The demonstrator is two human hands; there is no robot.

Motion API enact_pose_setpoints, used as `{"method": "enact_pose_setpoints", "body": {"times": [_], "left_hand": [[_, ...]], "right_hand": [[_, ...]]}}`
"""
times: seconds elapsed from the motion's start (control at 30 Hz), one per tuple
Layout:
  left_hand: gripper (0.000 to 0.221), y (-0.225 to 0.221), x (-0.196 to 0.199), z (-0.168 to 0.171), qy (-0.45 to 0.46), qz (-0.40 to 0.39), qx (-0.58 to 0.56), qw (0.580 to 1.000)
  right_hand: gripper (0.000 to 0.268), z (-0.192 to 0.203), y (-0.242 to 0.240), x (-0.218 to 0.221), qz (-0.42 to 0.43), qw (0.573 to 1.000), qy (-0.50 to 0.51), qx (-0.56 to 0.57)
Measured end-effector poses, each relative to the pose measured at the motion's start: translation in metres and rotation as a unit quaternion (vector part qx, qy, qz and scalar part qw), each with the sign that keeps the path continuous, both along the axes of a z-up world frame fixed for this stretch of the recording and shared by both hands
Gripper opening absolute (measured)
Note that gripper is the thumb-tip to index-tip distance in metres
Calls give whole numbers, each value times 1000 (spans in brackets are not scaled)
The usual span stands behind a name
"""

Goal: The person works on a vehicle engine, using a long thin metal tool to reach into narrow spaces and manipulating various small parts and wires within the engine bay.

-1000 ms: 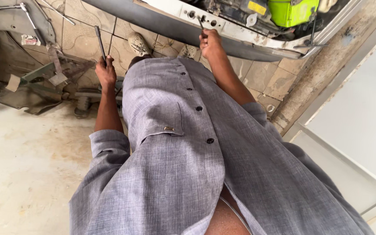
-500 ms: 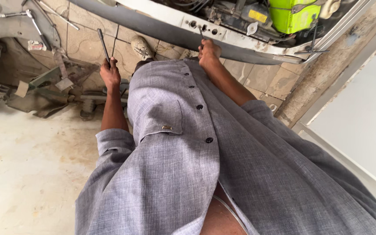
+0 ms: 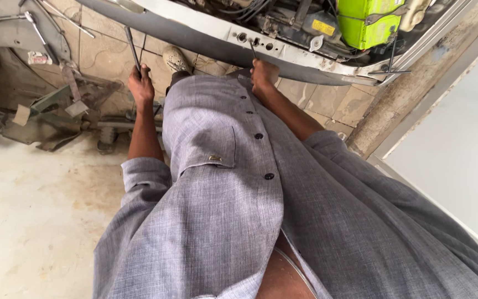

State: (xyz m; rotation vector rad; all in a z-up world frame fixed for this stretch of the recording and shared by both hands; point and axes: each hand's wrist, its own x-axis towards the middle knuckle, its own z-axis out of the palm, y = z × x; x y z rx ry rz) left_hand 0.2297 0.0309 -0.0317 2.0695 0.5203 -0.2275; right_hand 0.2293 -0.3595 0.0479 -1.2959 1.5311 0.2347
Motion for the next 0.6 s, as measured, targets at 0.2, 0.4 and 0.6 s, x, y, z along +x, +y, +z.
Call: {"method": "enact_pose_setpoints", "body": {"times": [0.2,0.4,0.6], "left_hand": [[40,5,3,4,2,-4,20,1000],[41,6,-1,8,119,57,-7,991],[42,6,-2,3,68,21,17,997]], "right_hand": [[23,7,6,-2,29,999,-3,-22],[19,27,11,0,77,995,19,-57],[28,21,12,-2,180,972,33,-147]]}}
